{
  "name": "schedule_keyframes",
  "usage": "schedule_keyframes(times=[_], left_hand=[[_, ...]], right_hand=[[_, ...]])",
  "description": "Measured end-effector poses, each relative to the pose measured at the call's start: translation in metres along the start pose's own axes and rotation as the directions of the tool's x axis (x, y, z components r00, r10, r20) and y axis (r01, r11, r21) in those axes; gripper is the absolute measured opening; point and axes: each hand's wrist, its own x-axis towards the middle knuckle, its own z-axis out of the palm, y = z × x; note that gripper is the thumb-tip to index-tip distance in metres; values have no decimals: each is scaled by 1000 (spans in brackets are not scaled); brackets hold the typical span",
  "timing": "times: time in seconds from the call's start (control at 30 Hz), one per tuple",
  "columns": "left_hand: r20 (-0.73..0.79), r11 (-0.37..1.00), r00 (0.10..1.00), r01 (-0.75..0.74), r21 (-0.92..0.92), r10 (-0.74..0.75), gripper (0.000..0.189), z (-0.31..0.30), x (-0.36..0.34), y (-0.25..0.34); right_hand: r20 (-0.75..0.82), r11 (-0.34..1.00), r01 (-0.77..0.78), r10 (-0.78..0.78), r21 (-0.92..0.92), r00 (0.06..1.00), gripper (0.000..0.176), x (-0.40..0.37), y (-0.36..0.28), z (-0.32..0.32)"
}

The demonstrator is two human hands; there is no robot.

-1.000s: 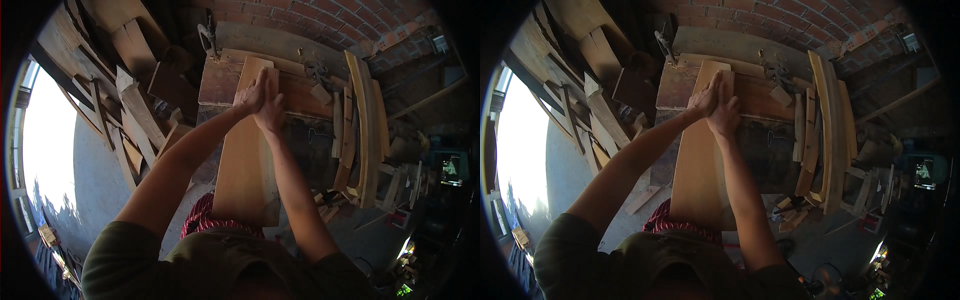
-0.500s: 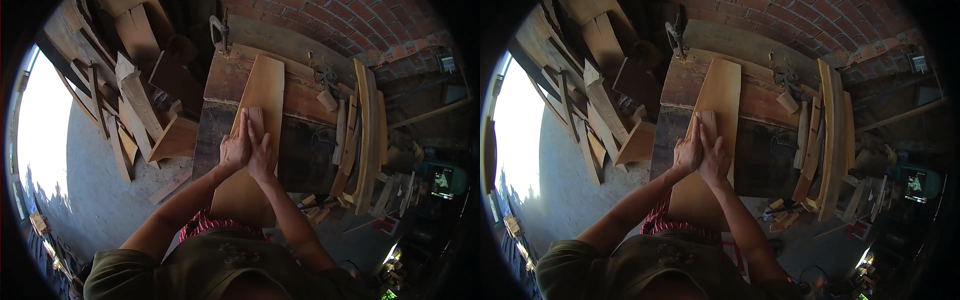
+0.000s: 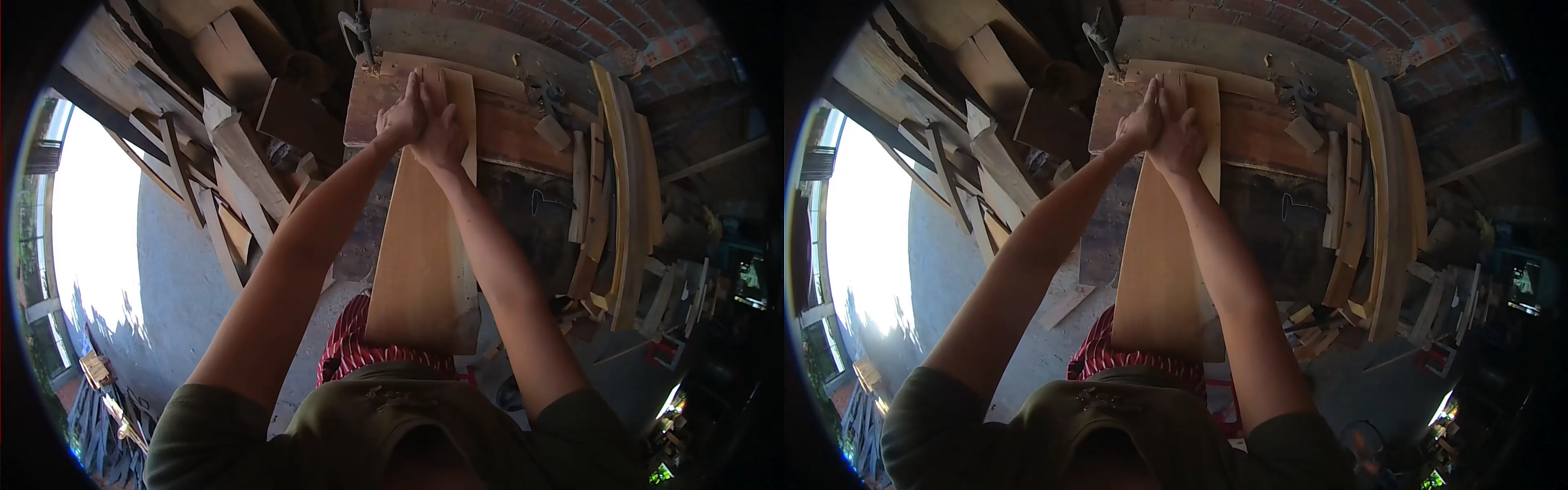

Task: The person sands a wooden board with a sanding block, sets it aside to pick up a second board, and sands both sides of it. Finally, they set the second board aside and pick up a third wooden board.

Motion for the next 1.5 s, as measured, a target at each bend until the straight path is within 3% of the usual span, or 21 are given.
schedule_keyframes(times=[0.1, 0.17, 0.2, 0.23, 0.27, 0.37, 0.4, 0.5, 0.57, 0.63, 0.77, 0.83, 0.93, 1.03, 1.07, 1.23, 1.3, 1.37, 1.5], left_hand=[[-69, 999, 997, -43, -29, 41, 63, 45, -99, -41], [-34, 994, 994, -99, 45, 100, 71, 57, -184, -61], [4, 994, 995, -101, 38, 101, 73, 64, -221, -72], [-27, 989, 993, -112, 92, 115, 74, 76, -254, -83], [-46, 992, 992, -115, 51, 117, 75, 86, -283, -92], [-28, 990, 991, -129, 49, 130, 78, 77, -316, -88], [17, 987, 991, -131, 90, 130, 80, 70, -310, -83], [-52, 996, 995, -85, 35, 86, 78, 72, -239, -74], [-159, 979, 966, -193, 67, 202, 79, 62, -174, -62], [-63, 989, 989, -132, 70, 136, 76, 30, -105, -33], [-23, 997, 999, -42, 63, 44, 71, -4, 12, 5], [-17, 995, 998, -66, 78, 68, 71, -9, 59, 9], [7, 992, 995, -97, 77, 97, 70, -16, 93, 16], [36, 997, 998, -46, 59, 44, 70, -2, 50, 12], [42, 998, 999, -16, 60, 14, 70, -2, 41, 17], [35, 991, 992, -124, 50, 123, 72, 55, -129, -16], [23, 974, 974, -225, 32, 225, 76, 84, -198, -43], [23, 960, 961, -275, 60, 274, 79, 99, -261, -58], [143, 966, 961, -249, 70, 237, 80, 100, -290, -60]], right_hand=[[101, 996, -16, 6, 90, 995, 73, -101, -10, -17], [165, 990, -20, -3, 139, 986, 75, -176, -22, -37], [116, 989, 31, -49, 146, 992, 78, -214, -23, -37], [208, 995, 21, -41, 97, 977, 81, -248, -27, -46], [370, 998, 1, -24, 62, 929, 82, -268, -34, -67], [379, 997, 8, -36, 75, 925, 84, -295, -33, -61], [387, 998, 21, -40, 54, 921, 84, -283, -32, -61], [339, 998, 55, -64, 36, 939, 83, -221, -20, -49], [135, 990, 81, -97, 118, 986, 83, -161, -10, -35], [147, 994, 32, -48, 109, 988, 82, -89, 0, -23], [105, 994, 72, -80, 84, 991, 80, 29, 18, -3], [-72, 990, 142, -141, -1, 987, 77, 69, 30, 20], [-43, 998, 45, -43, 47, 998, 74, 87, 23, 12], [-129, 993, 99, -91, 58, 988, 73, 61, 23, 6], [-51, 998, 55, -53, 40, 997, 73, 39, 22, 2], [18, 999, -39, 39, 14, 999, 76, -130, 10, -33], [104, 998, -65, 63, 18, 993, 80, -205, 8, -43], [167, 1000, -28, 26, 10, 986, 85, -269, 4, -62], [260, 999, -27, 37, -43, 965, 86, -293, 1, -79]])
